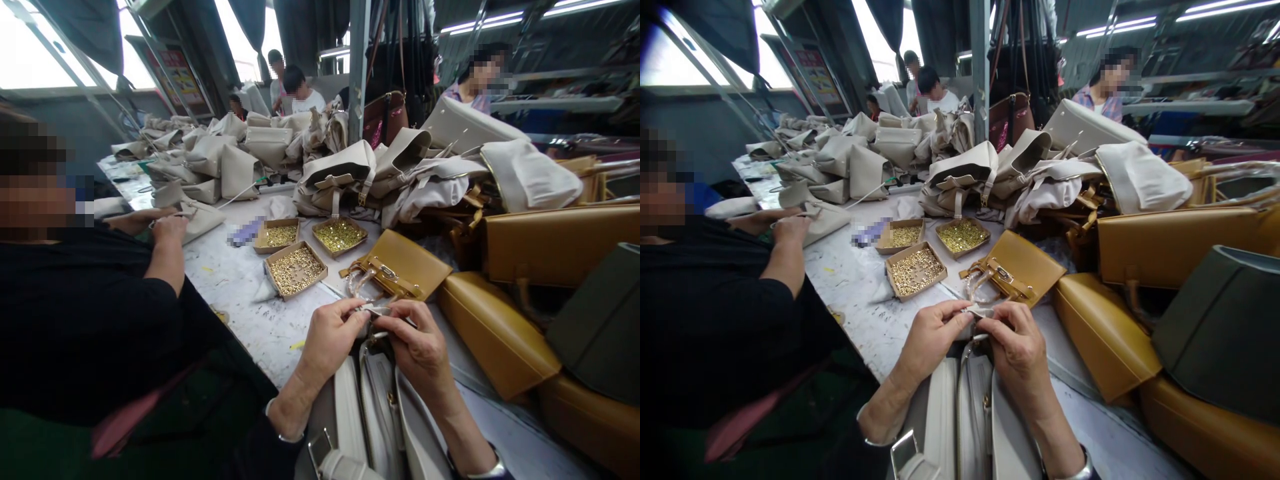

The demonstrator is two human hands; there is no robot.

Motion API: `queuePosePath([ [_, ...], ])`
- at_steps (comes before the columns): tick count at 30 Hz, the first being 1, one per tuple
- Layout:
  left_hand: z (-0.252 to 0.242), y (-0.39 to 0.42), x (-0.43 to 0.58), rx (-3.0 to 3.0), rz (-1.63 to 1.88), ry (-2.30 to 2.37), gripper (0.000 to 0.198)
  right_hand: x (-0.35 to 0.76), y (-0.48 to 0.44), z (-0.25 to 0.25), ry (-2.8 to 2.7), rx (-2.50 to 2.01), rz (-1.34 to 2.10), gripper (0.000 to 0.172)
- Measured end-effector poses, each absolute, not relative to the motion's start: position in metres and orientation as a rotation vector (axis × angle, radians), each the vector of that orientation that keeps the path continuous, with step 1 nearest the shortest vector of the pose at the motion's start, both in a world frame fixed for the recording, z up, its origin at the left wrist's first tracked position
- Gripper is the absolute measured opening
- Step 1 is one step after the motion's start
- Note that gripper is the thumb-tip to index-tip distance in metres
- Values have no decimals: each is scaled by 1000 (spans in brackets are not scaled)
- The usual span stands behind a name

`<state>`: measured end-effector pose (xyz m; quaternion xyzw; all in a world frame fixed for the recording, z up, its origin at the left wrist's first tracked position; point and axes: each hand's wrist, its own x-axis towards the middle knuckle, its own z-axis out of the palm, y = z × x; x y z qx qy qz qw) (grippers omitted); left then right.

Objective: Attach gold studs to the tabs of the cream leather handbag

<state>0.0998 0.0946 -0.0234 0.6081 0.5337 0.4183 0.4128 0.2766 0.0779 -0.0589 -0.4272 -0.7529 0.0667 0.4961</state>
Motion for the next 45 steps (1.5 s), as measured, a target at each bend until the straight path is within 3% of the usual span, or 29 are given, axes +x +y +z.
queuePosePath([
  [22, -23, 90, 101, 1523, 1078, 1320, 25, 268, 79, -45, -1778, -1158, 177, 27],
  [30, -24, 91, 100, 1499, 1078, 1313, 25, 261, 78, -51, -1472, -1106, 599, 15],
  [45, -25, 92, 100, 1474, 1040, 1330, 29, 262, 78, -50, -1363, -1101, 665, 12],
])
